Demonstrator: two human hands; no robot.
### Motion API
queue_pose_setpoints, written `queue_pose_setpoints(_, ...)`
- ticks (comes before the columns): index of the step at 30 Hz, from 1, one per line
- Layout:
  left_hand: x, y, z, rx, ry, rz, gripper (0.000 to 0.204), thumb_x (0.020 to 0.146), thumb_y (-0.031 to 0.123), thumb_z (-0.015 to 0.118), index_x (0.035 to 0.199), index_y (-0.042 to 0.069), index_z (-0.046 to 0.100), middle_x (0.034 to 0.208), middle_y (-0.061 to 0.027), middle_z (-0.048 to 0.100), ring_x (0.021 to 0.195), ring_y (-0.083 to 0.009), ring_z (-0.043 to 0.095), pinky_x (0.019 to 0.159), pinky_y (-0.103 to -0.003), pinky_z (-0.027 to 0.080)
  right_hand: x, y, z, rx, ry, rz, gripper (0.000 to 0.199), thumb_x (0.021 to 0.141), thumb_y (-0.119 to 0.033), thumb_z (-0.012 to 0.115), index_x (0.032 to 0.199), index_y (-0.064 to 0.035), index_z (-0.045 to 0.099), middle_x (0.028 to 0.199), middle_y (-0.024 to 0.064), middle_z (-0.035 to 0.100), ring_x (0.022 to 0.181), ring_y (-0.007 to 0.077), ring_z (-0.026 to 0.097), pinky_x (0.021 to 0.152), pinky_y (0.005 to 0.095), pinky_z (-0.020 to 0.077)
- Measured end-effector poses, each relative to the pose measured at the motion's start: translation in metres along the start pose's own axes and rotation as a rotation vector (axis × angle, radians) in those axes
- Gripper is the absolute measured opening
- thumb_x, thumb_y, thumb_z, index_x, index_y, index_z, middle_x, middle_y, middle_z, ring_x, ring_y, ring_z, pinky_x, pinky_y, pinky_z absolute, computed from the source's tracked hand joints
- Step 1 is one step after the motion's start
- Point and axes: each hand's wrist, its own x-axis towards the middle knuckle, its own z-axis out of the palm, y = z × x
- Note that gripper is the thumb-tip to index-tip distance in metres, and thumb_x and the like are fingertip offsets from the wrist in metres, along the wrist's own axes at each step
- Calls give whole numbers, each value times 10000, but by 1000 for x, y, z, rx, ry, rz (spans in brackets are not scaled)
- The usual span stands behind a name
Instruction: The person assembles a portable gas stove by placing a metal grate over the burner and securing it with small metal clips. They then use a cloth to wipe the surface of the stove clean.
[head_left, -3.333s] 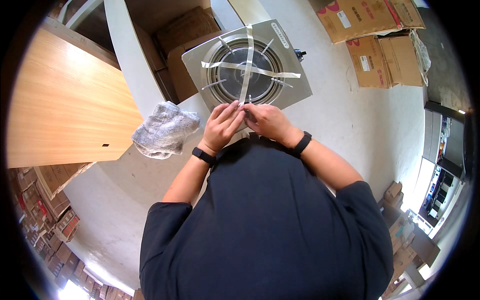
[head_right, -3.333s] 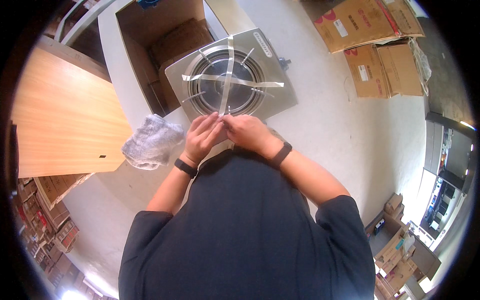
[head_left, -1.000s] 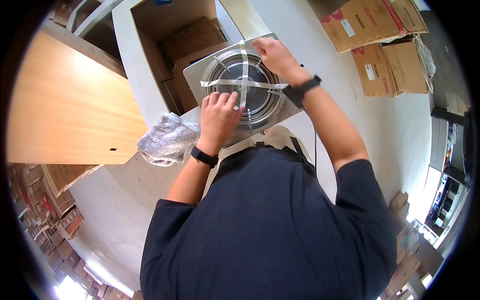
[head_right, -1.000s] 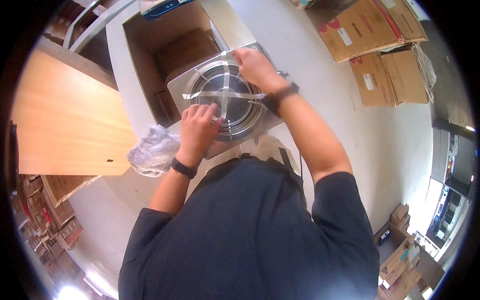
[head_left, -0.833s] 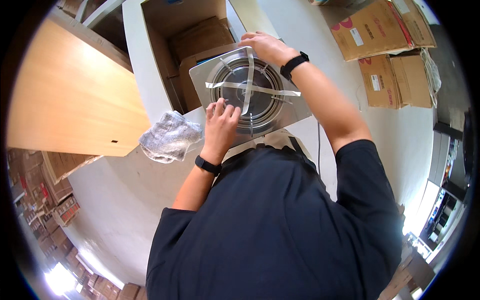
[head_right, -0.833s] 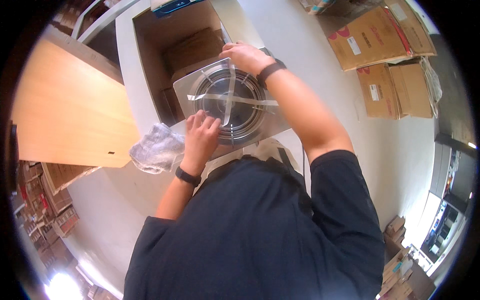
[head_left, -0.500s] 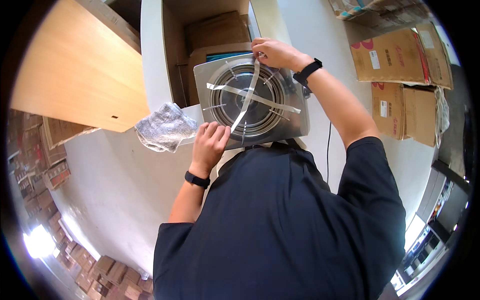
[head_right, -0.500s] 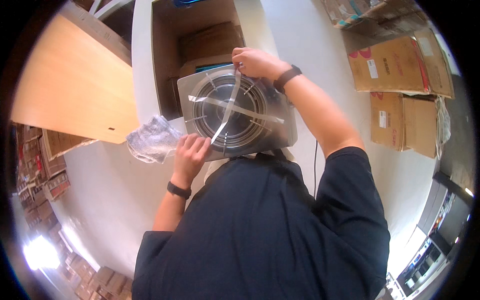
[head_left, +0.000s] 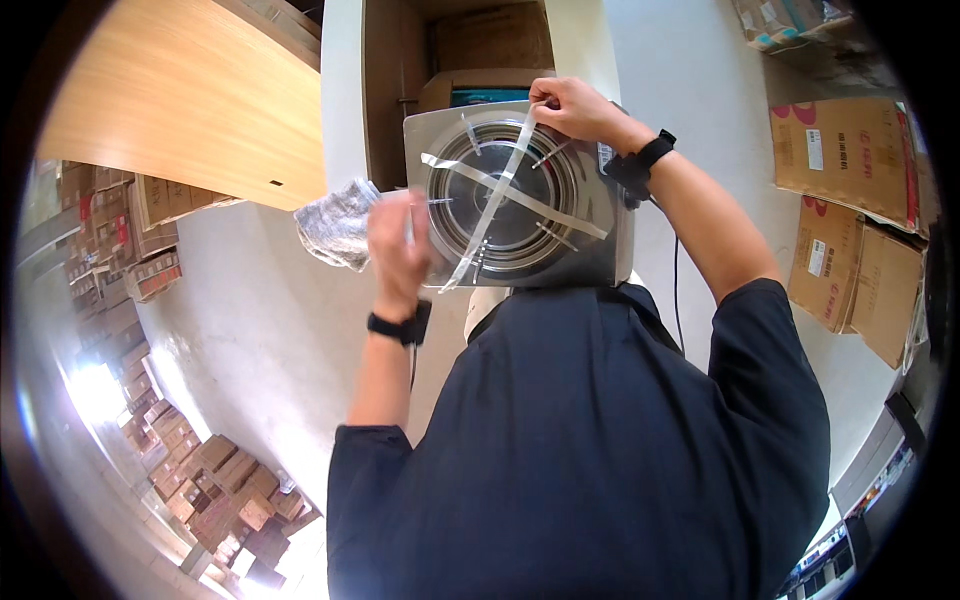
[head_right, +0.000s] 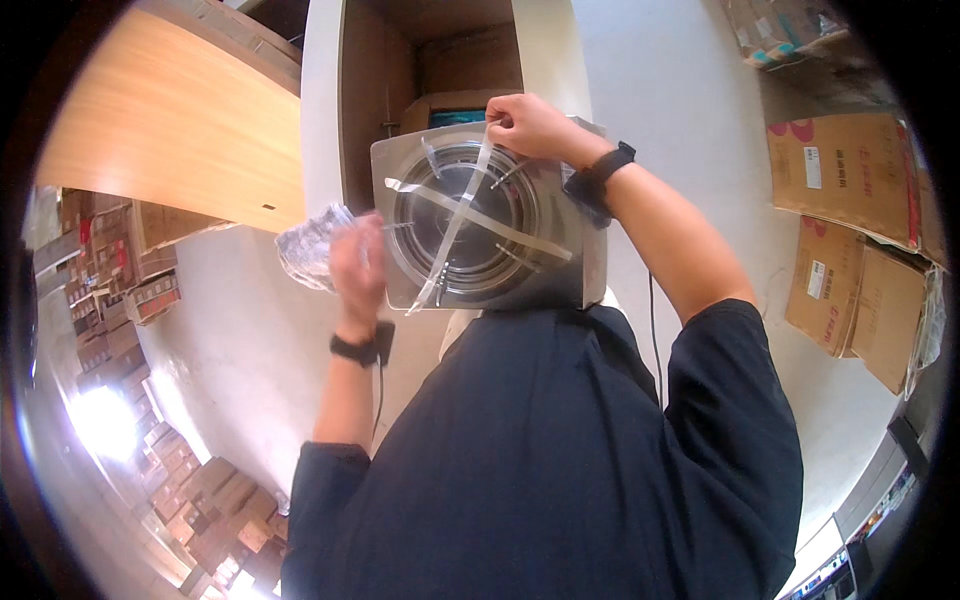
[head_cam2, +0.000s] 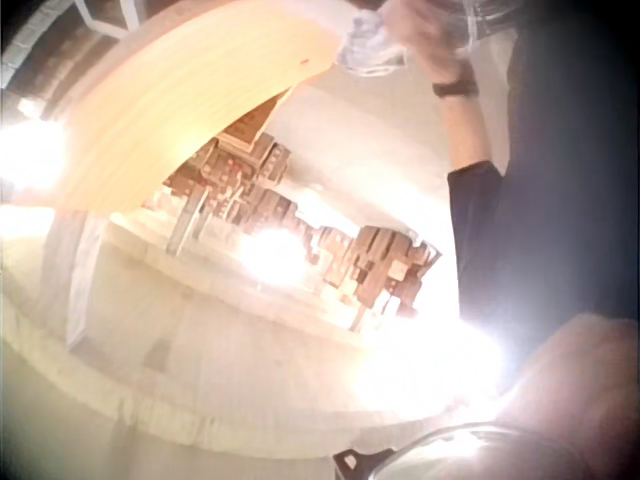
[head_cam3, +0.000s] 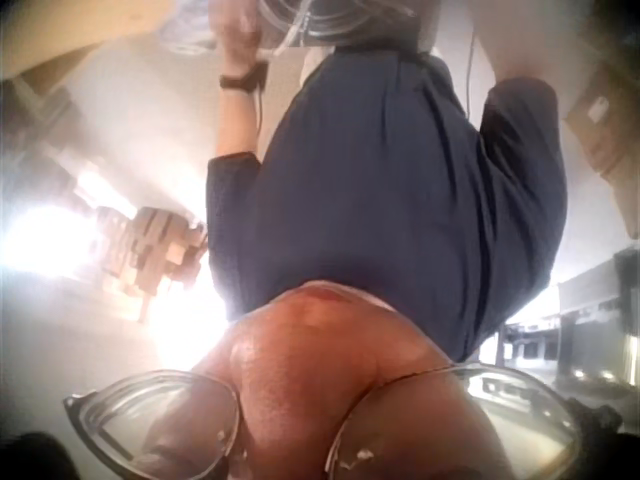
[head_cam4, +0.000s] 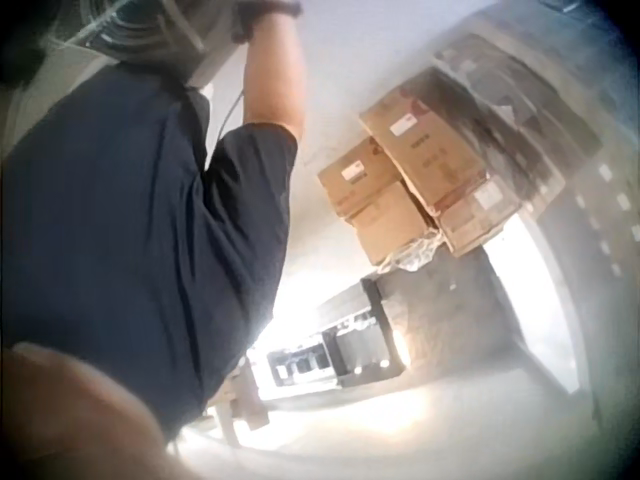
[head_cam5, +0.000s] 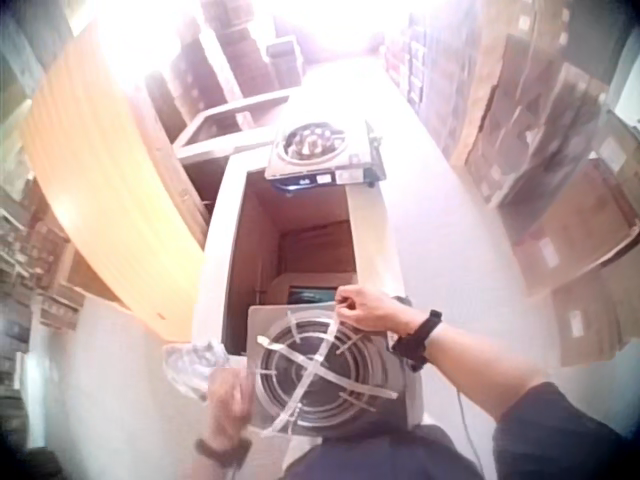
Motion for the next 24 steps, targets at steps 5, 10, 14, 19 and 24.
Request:
queue_pose_setpoints(5,70,-49,40,108,-162,-322,263,923,200,755,1072,-16,734,943,-146,733,887,-301,700,818,-392,549,4,14,3,55,26,-3,230,865,-201,662,955,9,684,801,156,716,744,254,665,723,362,543)
queue_pose_setpoints(10,68,-58,51,-148,-166,-483,150,923,134,735,938,-16,739,739,-116,726,668,-228,698,657,-355,549,5,19,7,93,54,-32,222,854,-201,666,950,-2,687,809,150,716,739,249,653,727,364,542)
queue_pose_setpoints(14,64,-35,47,-4,-116,-361,134,958,114,684,941,-17,710,836,-163,714,776,-298,695,717,-398,540,1,18,8,125,79,-31,197,854,-179,661,944,-3,672,799,145,701,749,236,653,725,365,538)
queue_pose_setpoints(19,65,-22,44,29,-62,-212,148,990,125,647,976,-20,669,932,-192,687,849,-379,659,760,-445,523,-16,23,10,174,253,-171,244,882,-108,664,1105,-14,634,857,159,705,779,292,688,759,401,564)
queue_pose_setpoints(24,65,-10,41,-134,-75,-368,212,1053,177,621,992,-23,653,925,-145,732,834,-252,712,756,-363,549,-106,6,24,-257,434,-246,199,919,-125,682,1089,-32,634,995,171,714,908,368,695,791,447,570)
